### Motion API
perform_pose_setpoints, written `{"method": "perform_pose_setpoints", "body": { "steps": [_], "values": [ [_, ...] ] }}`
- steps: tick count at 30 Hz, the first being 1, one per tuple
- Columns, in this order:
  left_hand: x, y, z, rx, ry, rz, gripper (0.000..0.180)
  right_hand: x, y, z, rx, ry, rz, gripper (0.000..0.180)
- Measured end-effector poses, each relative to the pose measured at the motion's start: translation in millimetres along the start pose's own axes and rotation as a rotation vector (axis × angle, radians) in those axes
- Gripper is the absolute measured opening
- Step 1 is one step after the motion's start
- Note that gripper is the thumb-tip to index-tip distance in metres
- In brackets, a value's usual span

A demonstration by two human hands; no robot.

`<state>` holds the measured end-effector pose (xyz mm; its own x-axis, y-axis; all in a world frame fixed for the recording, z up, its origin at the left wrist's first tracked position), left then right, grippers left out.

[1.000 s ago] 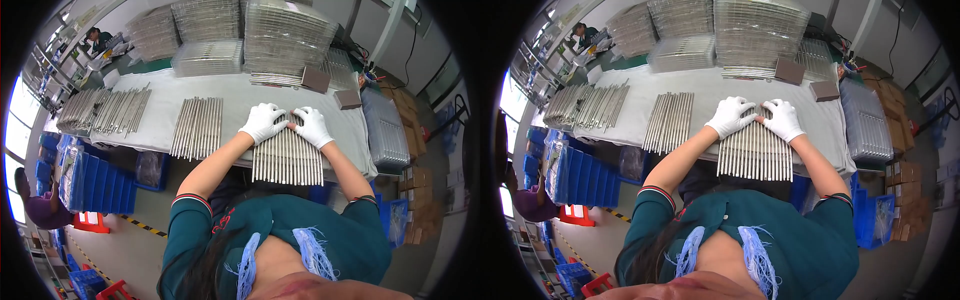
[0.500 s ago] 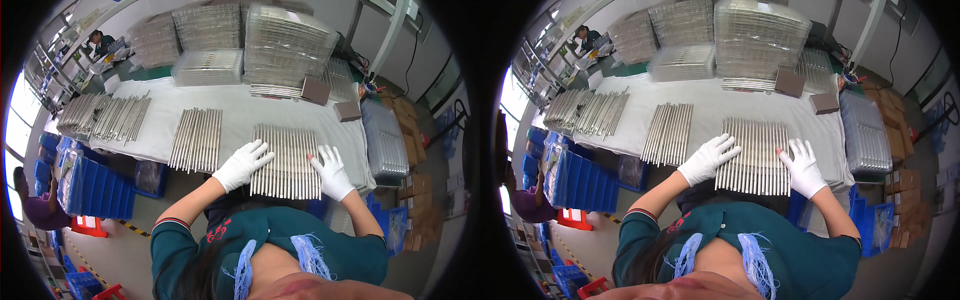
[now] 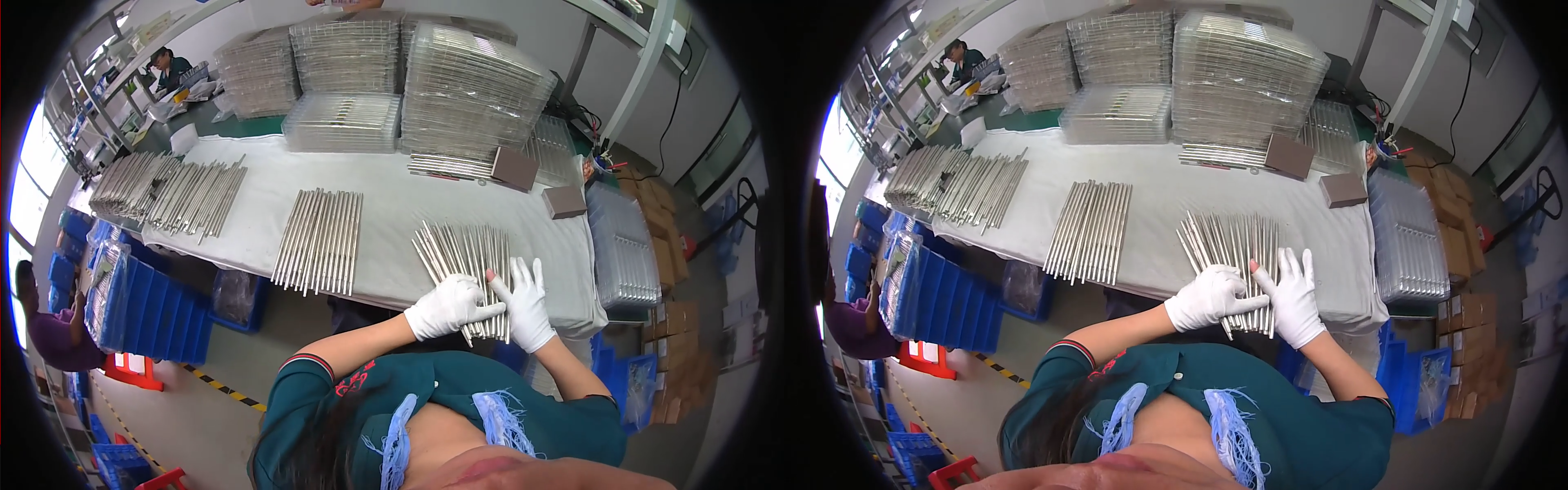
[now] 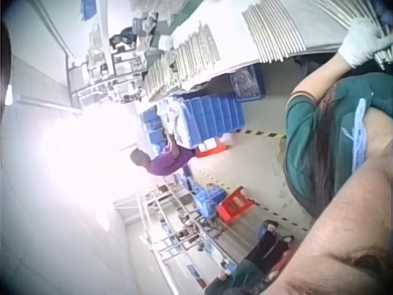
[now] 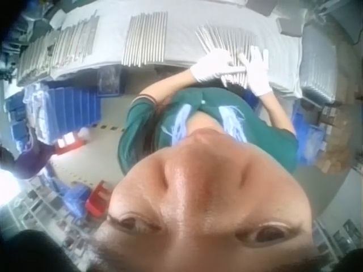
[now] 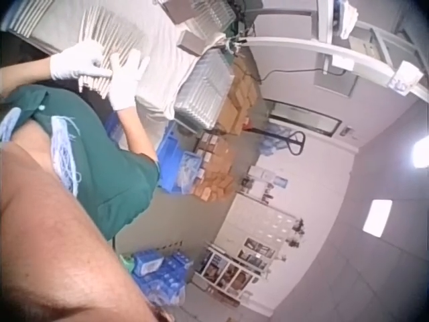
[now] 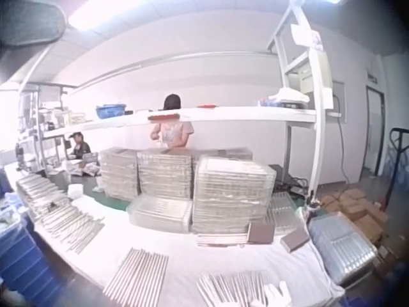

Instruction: Sorting and aligning a large quantity of thin metal rods on a factory workbench.

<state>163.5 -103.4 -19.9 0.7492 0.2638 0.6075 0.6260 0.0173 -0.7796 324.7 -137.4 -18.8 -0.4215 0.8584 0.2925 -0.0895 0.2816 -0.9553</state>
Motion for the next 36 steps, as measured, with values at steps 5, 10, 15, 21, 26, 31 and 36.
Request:
{"method": "perform_pose_setpoints", "body": {
  "steps": [5,10,15,21,26,31,36],
  "values": [
    [7.2,-19.4,8.5,-0.298,-0.180,0.086,0.021,28.1,-18.0,12.9,0.251,-0.066,-0.065,0.063],
    [68.1,-99.8,38.8,0.045,-0.059,-0.433,0.026,99.9,-30.9,-8.9,1.189,0.075,-0.159,0.057],
    [83.4,-78.8,122.8,-1.009,-0.650,-0.435,0.029,175.5,27.9,-47.4,1.261,0.267,-0.403,0.078],
    [75.1,-61.1,143.3,-1.065,-0.718,-0.487,0.042,171.2,53.8,-31.7,1.280,0.266,-0.289,0.050],
    [62.7,-47.8,141.7,-0.977,-0.719,-0.563,0.039,167.7,49.2,-18.8,1.259,0.304,-0.289,0.052],
    [60.0,-75.7,91.7,-0.993,-0.716,-0.698,0.034,148.4,26.8,5.0,1.471,0.232,-0.431,0.068],
    [36.1,-79.4,82.9,-1.015,-0.747,-0.693,0.030,147.7,31.2,23.0,1.544,0.153,-0.366,0.060]
  ]
}}
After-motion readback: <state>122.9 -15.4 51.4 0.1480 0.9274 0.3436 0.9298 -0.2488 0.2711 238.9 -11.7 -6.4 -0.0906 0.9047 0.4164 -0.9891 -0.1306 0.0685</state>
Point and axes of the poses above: each hand's wrist, its own x-axis towards the middle knuckle, its own y-axis out of the palm, z = x × y, the point moved 3 cm from there along x, towards the middle knuckle, and after that the axes turned 2 degrees about -x, right-handed, at the moved point
